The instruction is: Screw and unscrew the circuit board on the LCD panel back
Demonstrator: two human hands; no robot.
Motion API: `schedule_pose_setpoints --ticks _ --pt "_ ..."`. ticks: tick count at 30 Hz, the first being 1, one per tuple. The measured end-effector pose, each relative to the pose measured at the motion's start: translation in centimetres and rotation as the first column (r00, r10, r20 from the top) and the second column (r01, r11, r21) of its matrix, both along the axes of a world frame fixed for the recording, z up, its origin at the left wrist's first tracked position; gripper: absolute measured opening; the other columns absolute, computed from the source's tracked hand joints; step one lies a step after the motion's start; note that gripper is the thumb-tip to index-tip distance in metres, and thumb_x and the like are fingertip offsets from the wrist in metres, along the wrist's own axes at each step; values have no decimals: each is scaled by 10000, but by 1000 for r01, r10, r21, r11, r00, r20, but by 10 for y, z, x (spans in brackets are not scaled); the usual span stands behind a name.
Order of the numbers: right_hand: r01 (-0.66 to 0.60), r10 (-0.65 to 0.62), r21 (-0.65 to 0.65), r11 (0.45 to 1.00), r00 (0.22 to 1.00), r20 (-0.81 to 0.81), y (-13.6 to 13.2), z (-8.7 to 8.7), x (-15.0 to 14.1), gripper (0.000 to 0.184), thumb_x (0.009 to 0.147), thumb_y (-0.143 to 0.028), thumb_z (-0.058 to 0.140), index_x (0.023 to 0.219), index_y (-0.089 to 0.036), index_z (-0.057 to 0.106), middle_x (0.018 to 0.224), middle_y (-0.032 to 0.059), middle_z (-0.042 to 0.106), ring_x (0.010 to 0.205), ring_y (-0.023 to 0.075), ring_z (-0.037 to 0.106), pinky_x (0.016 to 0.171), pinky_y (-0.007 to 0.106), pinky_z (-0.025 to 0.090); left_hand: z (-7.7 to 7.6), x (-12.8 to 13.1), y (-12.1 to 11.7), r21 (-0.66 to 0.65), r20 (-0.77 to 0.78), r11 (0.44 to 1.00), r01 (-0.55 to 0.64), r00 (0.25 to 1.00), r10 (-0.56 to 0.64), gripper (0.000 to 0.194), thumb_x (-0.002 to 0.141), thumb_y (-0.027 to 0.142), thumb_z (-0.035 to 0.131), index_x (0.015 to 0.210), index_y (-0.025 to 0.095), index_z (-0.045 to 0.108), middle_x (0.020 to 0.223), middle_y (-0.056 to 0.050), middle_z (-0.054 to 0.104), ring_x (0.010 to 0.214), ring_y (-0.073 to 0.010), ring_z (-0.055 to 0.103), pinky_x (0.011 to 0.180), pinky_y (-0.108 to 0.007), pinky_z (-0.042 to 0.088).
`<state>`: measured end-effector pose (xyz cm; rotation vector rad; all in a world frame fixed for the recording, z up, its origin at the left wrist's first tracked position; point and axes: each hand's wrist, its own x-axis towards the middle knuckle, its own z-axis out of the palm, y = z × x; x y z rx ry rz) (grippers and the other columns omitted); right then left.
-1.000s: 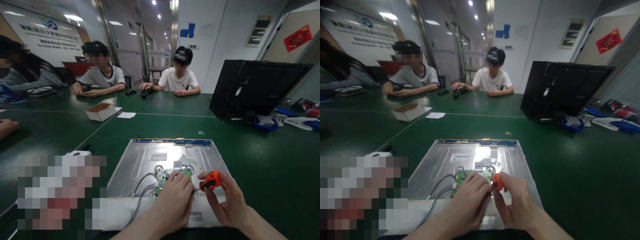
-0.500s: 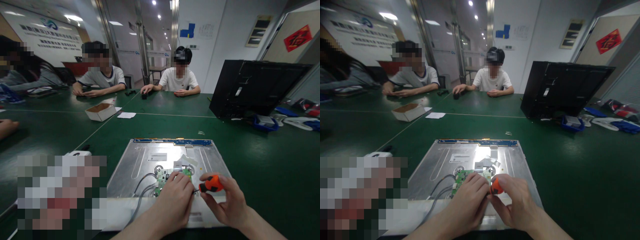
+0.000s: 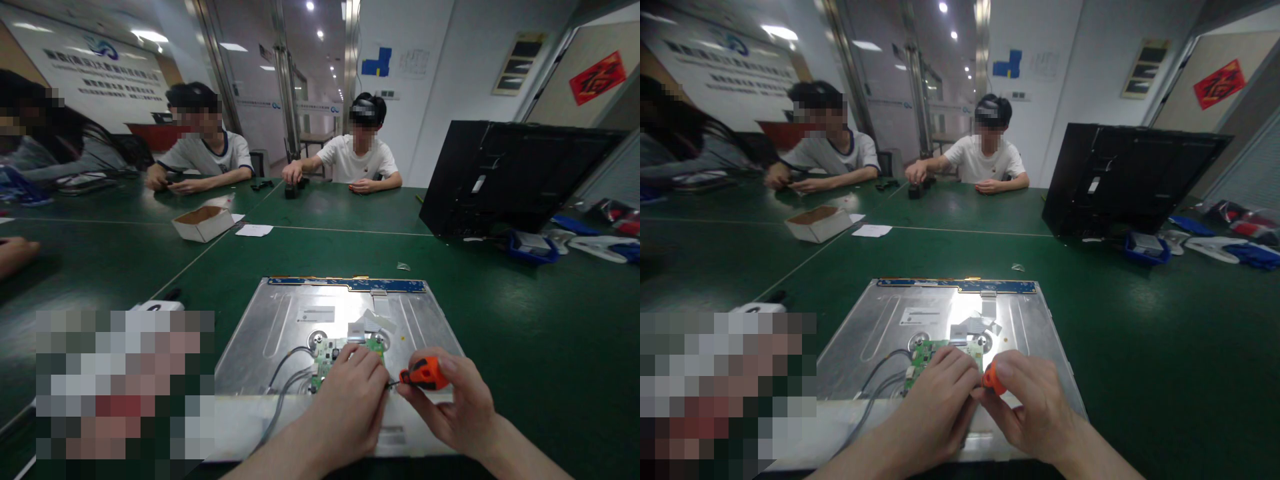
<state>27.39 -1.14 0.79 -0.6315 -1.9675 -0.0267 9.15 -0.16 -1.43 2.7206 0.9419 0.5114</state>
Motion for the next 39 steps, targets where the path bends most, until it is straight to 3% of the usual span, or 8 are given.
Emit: schedule_pose_setpoints --ticks 7,11,17,26,35,39 --pt "-9 9 8 1000 999 -30 -1 -12 6 683 833 -42 508 1456 -176 261 967 106 682 799 206 695 627 325 594 -1 0 -1 4 16 1000 -6 1000 5 98 850 173 480 923 180 545 943 -91 577 902 -258 536 882 -443 409" --pt "13 -13 2 1000 999 -38 -1 -16 7 698 823 -37 538 1450 -189 273 841 50 670 690 186 677 577 309 589 -1 0 -1 -1 4 1000 -9 1000 9 105 844 164 481 926 177 546 947 -90 581 901 -260 535 887 -447 404" --pt "8 -8 -14 1000 1000 -20 0 -5 1 600 836 -60 567 1362 -249 349 706 -14 616 599 158 636 499 245 535 -1 0 -1 -3 16 1000 -10 1000 10 100 844 154 468 907 175 542 949 -91 584 901 -258 532 893 -450 402" --pt "20 -20 6 1000 999 -38 -3 -13 7 686 828 -52 505 1458 -186 270 939 92 675 733 185 681 585 312 590 0 0 0 -6 16 1000 -5 1000 5 107 859 174 472 934 179 549 957 -93 587 913 -258 536 898 -448 403" --pt "-18 17 -22 1000 999 -39 1 -8 2 733 806 -21 575 1432 -236 260 713 -6 603 606 178 626 489 264 528 0 0 0 -4 11 1000 -7 1000 7 95 829 153 484 901 178 541 942 -86 585 885 -252 539 894 -448 407" --pt "-40 39 -8 999 998 -51 0 -8 4 699 807 -29 559 1426 -205 286 790 33 638 660 189 651 533 285 554 -1 0 0 -10 12 1000 -7 1000 8 100 846 159 476 916 181 544 953 -87 584 905 -254 535 908 -449 400"
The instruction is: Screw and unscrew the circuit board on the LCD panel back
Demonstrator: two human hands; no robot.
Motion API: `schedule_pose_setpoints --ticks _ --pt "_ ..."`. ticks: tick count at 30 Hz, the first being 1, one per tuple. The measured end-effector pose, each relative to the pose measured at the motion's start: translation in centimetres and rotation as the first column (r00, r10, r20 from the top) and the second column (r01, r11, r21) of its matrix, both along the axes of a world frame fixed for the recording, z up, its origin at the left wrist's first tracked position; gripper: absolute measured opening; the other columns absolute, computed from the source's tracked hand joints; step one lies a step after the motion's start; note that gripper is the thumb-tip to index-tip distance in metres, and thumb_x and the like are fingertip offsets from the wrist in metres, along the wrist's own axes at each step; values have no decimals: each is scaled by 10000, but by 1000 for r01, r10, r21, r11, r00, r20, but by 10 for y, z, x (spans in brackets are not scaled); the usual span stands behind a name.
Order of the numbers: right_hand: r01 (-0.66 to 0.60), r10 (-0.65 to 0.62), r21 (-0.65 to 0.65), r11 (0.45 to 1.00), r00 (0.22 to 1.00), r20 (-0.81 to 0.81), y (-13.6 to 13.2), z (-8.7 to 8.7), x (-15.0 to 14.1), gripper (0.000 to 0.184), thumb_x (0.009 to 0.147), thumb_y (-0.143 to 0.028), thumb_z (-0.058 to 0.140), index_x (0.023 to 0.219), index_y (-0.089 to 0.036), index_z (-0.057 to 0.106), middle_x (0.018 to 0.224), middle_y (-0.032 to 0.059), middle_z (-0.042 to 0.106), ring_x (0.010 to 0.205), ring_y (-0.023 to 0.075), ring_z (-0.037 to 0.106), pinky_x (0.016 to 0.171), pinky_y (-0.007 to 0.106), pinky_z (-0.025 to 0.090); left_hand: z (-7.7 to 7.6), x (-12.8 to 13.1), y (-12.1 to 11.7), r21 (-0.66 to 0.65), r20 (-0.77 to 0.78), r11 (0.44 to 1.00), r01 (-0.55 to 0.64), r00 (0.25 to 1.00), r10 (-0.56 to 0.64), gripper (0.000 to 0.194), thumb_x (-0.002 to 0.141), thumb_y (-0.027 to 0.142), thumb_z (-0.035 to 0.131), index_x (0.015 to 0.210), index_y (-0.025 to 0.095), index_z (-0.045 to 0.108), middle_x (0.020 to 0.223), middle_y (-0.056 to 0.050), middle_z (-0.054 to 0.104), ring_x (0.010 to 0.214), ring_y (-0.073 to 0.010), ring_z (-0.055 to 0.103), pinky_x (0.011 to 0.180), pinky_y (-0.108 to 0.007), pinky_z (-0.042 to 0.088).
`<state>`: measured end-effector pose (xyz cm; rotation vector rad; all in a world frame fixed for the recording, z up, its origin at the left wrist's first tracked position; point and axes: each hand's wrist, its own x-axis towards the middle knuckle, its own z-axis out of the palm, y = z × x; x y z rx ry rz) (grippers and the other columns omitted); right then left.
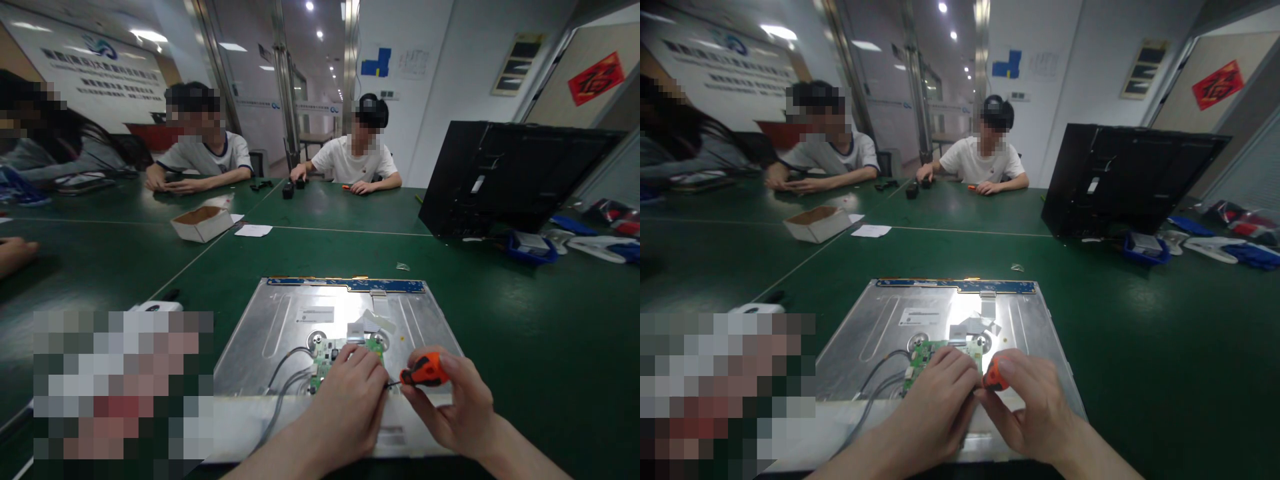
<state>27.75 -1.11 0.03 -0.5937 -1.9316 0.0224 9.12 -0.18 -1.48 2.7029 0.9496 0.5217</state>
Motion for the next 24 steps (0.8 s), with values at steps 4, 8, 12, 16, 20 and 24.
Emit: schedule_pose_setpoints --ticks 4,8,12,16,20,24 --pt "-34 34 -8 999 999 -2 -2 -4 3 718 796 -7 505 1455 -159 263 989 119 657 833 217 679 629 328 589 0 0 0 -6 -9 1000 0 1000 0 112 870 174 474 952 179 551 977 -90 581 935 -259 532 918 -452 392" --pt "18 -18 -3 1000 1000 -16 -2 -7 3 727 795 -6 529 1453 -186 277 891 75 662 701 185 663 571 305 578 1 0 -1 -9 -6 1000 -8 1000 8 110 869 171 470 946 176 549 967 -88 585 922 -259 531 899 -446 398" --pt "29 -29 2 1000 999 -16 0 -7 1 741 796 -16 554 1455 -205 273 776 28 636 626 176 634 526 295 557 0 1 0 0 3 1000 -15 1000 15 97 865 164 463 916 173 545 949 -86 586 901 -255 528 895 -441 396" --pt "30 -30 12 999 1000 -4 -1 -4 1 771 792 -7 552 1474 -197 248 807 41 648 660 178 653 542 293 563 -1 1 0 2 -3 1000 -7 1000 7 96 864 166 465 920 174 543 953 -87 582 907 -258 525 895 -442 393" --pt "4 -5 30 1000 1000 26 -2 -1 3 742 799 -6 502 1478 -157 246 991 115 674 848 208 687 646 321 594 -1 0 -1 -7 4 1000 -7 1000 7 88 868 177 471 919 175 543 954 -88 582 910 -259 525 900 -442 389" --pt "28 -29 33 999 999 45 -3 -3 5 720 810 -13 483 1477 -141 246 974 116 679 811 205 689 629 322 594 0 0 -1 -13 10 1000 -5 1000 5 99 861 172 478 933 173 547 953 -87 585 914 -258 525 905 -439 387"
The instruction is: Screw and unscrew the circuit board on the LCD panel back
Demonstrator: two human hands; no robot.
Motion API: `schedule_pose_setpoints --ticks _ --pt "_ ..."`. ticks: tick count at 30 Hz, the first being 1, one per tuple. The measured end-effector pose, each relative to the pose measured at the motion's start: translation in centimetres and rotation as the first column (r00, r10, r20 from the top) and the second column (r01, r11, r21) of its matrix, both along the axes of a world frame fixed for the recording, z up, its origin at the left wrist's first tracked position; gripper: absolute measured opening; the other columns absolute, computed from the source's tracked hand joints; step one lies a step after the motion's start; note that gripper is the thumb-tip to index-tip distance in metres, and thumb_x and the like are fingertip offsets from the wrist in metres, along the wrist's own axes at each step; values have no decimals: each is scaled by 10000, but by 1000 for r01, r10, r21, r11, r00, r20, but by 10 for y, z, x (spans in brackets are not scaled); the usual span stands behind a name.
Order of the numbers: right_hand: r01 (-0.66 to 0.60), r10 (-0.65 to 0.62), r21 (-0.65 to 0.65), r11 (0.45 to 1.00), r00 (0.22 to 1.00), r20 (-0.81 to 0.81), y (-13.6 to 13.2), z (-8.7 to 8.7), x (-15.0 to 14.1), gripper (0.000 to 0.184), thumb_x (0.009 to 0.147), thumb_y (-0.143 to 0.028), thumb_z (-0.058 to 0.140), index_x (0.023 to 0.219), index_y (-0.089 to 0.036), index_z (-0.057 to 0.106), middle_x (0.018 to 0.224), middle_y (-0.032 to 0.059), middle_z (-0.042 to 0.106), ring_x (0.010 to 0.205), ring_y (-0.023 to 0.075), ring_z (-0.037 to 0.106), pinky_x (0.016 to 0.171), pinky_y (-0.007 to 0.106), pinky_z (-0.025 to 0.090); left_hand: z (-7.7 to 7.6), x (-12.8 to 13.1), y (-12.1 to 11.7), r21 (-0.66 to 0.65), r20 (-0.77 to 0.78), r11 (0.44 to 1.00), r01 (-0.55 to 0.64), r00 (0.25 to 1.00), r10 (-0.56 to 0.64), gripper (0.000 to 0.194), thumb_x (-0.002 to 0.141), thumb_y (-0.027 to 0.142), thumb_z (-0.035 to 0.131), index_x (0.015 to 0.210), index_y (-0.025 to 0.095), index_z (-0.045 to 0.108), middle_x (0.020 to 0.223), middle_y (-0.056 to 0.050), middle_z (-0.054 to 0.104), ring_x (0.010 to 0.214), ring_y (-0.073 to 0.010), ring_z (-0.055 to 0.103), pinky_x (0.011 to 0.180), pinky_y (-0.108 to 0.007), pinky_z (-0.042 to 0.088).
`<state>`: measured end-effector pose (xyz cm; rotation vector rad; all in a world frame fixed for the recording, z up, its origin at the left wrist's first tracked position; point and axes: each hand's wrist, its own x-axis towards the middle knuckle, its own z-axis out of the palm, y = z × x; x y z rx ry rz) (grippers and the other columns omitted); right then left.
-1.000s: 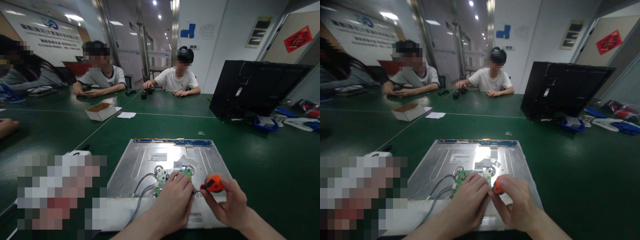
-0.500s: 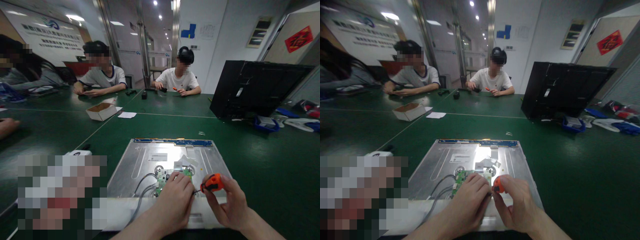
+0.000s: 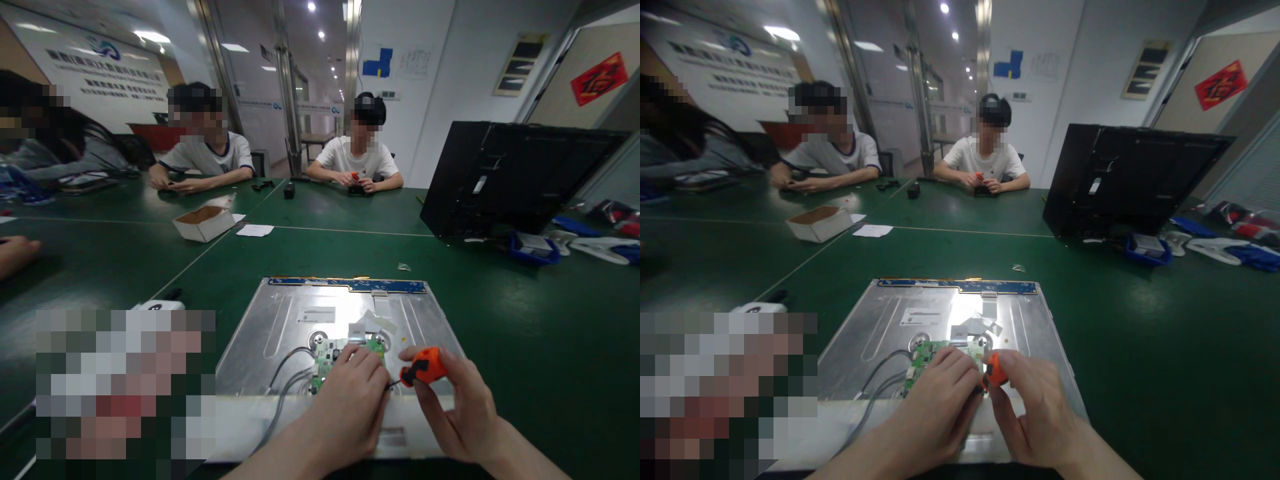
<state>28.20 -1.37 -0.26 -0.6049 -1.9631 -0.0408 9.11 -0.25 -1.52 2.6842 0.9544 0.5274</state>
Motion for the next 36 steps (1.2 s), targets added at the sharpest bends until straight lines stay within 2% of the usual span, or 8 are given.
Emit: schedule_pose_setpoints --ticks 6,10,13,17,22,27,31,36 --pt "16 -17 -18 1000 999 -35 2 -4 -2 727 806 -21 548 1455 -208 279 798 36 654 672 172 644 550 289 556 1 0 1 3 -4 1000 6 1000 -6 118 854 160 478 945 172 551 960 -88 589 914 -256 527 910 -435 387" --pt "-19 20 6 1000 999 -27 2 3 -3 756 803 -20 565 1465 -218 259 822 37 655 668 161 635 543 277 548 2 1 0 4 -13 1000 0 1000 0 103 859 162 470 922 172 550 961 -88 587 914 -253 525 917 -434 386" --pt "-41 41 -11 999 999 -12 1 8 -4 702 829 -35 512 1464 -199 263 859 61 672 723 177 663 563 283 563 2 1 0 0 -25 1000 -4 1000 4 109 859 163 471 930 173 552 961 -86 587 915 -253 524 921 -436 384" --pt "-42 42 -12 999 999 -19 0 6 -2 690 823 -20 476 1464 -166 266 942 101 692 809 199 688 620 308 587 1 1 1 1 -23 1000 -1 1000 1 119 841 173 494 945 176 552 959 -87 587 918 -258 527 919 -439 384" --pt "0 1 6 1000 999 -46 2 0 -2 717 796 -7 534 1448 -189 296 841 57 668 701 178 660 568 284 568 1 1 1 8 -10 1000 4 1000 -4 110 845 160 484 933 177 548 957 -85 587 914 -253 529 911 -426 389" --pt "21 -20 34 999 1000 -4 2 9 -6 692 813 -34 560 1429 -199 290 737 16 630 611 163 615 484 246 520 0 0 0 20 8 1000 8 1000 -8 72 836 158 486 884 176 537 940 -85 585 902 -250 528 912 -426 385" --pt "-23 23 -2 1000 1000 -20 0 9 -4 667 824 -50 520 1436 -187 293 845 60 665 704 179 655 554 280 559 0 0 1 20 12 1000 6 1000 -7 100 843 160 484 921 176 544 950 -88 586 901 -249 533 910 -430 388" --pt "-8 7 -25 1000 999 -46 -1 -7 2 697 802 -34 502 1455 -174 301 1062 140 659 901 228 678 665 357 594 1 0 1 14 -5 1000 9 1000 -9 132 845 158 481 959 174 546 970 -94 589 915 -256 532 909 -440 392"
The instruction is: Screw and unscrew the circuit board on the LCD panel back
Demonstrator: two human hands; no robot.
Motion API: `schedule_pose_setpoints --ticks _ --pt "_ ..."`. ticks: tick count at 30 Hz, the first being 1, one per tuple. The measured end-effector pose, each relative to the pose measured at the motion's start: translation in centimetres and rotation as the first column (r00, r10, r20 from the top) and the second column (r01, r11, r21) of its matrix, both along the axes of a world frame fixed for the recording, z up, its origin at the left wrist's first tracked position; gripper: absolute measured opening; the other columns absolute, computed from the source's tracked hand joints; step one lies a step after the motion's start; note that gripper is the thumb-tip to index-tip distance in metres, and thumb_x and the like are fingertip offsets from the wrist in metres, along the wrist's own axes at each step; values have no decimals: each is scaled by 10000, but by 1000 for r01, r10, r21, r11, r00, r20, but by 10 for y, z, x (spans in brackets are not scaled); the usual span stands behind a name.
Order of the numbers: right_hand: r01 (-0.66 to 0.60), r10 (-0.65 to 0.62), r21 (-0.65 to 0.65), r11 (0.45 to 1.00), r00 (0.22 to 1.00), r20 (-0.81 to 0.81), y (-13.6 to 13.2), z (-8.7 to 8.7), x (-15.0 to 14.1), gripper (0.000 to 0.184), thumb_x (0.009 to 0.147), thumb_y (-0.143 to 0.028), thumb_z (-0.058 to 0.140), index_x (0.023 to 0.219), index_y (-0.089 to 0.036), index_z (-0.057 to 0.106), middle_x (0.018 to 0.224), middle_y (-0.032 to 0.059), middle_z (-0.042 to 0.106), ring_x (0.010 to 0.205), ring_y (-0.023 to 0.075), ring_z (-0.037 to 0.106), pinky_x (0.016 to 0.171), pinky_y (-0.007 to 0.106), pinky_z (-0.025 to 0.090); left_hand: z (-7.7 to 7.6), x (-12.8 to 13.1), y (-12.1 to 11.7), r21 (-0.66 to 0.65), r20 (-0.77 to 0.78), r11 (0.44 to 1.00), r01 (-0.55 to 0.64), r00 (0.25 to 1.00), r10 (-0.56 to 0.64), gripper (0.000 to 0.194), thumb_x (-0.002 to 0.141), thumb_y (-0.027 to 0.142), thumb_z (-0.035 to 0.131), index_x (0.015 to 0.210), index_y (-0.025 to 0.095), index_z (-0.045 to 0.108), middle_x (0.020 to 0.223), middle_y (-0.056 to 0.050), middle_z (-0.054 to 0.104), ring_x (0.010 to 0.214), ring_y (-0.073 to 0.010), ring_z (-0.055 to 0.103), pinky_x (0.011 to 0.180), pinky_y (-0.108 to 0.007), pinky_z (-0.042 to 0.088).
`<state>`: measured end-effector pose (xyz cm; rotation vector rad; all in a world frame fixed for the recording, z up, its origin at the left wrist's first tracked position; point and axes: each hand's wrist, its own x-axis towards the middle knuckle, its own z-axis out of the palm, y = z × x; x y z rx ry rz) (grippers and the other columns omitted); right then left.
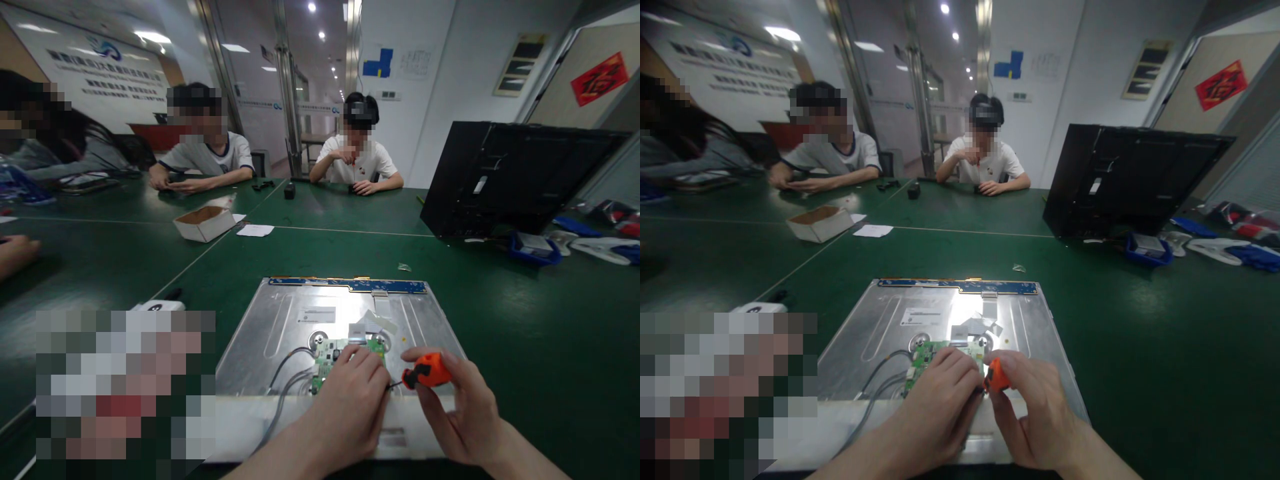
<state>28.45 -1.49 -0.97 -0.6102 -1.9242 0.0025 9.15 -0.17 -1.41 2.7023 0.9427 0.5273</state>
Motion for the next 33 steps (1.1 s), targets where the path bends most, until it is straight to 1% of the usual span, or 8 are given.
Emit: schedule_pose_setpoints --ticks 4,9,12,16,18,26,30,33 --pt "48 -48 3 999 999 -21 1 -2 -1 687 805 -46 554 1433 -220 335 938 85 676 756 189 675 609 316 585 0 0 0 11 -3 1000 5 1000 -5 130 832 160 492 950 174 545 958 -95 589 897 -257 537 898 -443 399" --pt "11 -11 36 999 1000 4 2 9 -6 713 797 -38 585 1427 -209 298 755 21 637 626 170 628 506 259 540 1 -1 -1 3 -3 1000 2 1000 -2 92 836 155 489 909 177 542 951 -87 588 900 -248 538 913 -434 397" --pt "-6 6 14 1000 1000 7 2 11 -6 668 804 -49 566 1407 -198 323 786 38 645 645 172 633 530 271 551 0 -1 0 -5 0 1000 0 1000 0 99 837 157 488 915 176 546 954 -88 590 907 -251 539 916 -440 396" --pt "-23 23 -8 1000 1000 -4 1 7 -3 696 802 -34 505 1443 -191 284 982 112 664 837 205 676 642 332 587 -1 -1 0 2 10 1000 5 1000 -5 111 850 156 477 934 169 549 967 -96 591 916 -255 542 912 -449 398" --pt "-17 17 -17 1000 1000 -4 1 5 -2 709 797 -28 503 1450 -187 278 1024 130 662 869 219 680 643 341 591 0 -1 0 4 12 1000 8 1000 -8 120 856 156 476 950 169 549 971 -96 591 919 -255 543 914 -447 398" --pt "4 -4 0 1000 1000 -23 2 4 -5 730 810 -40 565 1455 -225 277 833 47 663 676 174 648 551 287 561 -1 0 0 27 6 1000 10 1000 -10 97 833 156 495 918 177 538 943 -91 586 899 -257 547 907 -444 398" --pt "-5 5 5 1000 1000 5 3 9 -7 721 820 -61 577 1451 -226 270 790 30 655 646 171 641 528 269 550 -2 -1 0 29 5 1000 10 1000 -10 82 846 155 475 897 180 534 932 -88 586 887 -248 542 904 -438 397" --pt "-20 20 -1 1000 1000 11 3 10 -6 718 815 -52 560 1453 -215 275 850 51 669 692 179 660 570 285 569 -1 -1 0 14 -8 1000 12 1000 -11 93 841 160 485 914 179 538 942 -88 587 891 -249 538 905 -437 395"
